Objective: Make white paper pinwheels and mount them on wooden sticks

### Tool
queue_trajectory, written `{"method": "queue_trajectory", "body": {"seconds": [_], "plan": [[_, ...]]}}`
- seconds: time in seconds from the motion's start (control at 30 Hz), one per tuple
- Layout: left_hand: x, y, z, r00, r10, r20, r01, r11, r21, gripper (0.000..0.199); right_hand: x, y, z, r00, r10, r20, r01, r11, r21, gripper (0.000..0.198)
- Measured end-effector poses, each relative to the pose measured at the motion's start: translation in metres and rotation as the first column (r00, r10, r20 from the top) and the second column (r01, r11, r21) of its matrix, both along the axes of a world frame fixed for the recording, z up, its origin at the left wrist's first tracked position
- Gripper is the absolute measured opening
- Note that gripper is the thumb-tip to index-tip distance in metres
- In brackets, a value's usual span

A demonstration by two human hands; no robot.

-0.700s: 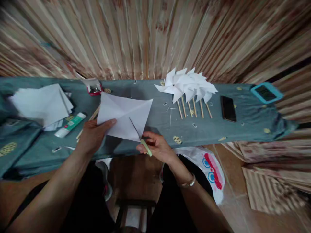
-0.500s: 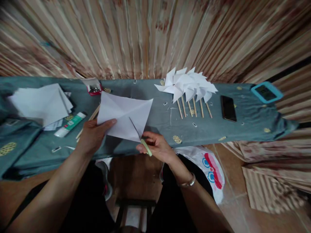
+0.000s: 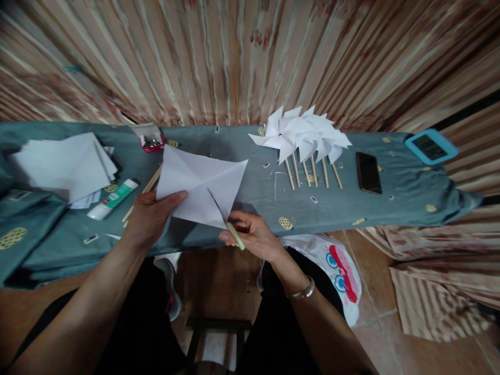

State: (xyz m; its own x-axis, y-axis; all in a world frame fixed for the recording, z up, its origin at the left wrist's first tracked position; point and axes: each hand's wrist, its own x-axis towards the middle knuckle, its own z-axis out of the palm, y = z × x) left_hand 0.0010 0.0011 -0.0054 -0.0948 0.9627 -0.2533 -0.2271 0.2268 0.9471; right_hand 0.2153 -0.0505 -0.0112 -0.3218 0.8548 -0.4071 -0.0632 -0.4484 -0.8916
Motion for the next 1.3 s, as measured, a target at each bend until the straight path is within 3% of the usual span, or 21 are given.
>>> {"method": "queue_trajectory", "body": {"seconds": [0.57,0.83,1.07,1.2,1.3], "plan": [[0.002,-0.001,0.000,0.999,0.014,-0.039,-0.013,1.000,0.013,0.031,0.001,0.001,0.001,1.000,0.012,-0.025,-0.013,1.000,-0.027,0.055],[-0.006,0.004,0.004,0.998,0.059,-0.030,-0.058,0.998,0.023,0.029,0.009,0.002,0.001,0.981,0.195,-0.010,-0.195,0.981,0.004,0.059],[-0.018,0.008,0.009,0.991,0.123,-0.057,-0.121,0.992,0.029,0.025,0.047,0.008,0.016,0.955,0.285,0.085,-0.290,0.956,0.054,0.049],[-0.019,0.005,0.009,0.989,0.131,-0.070,-0.130,0.991,0.023,0.028,0.068,0.011,0.020,0.982,0.149,0.117,-0.163,0.980,0.114,0.055],[-0.016,0.002,0.008,0.995,0.061,-0.078,-0.061,0.998,0.012,0.029,0.071,0.016,0.018,0.978,-0.165,0.125,0.130,0.960,0.249,0.053]]}}
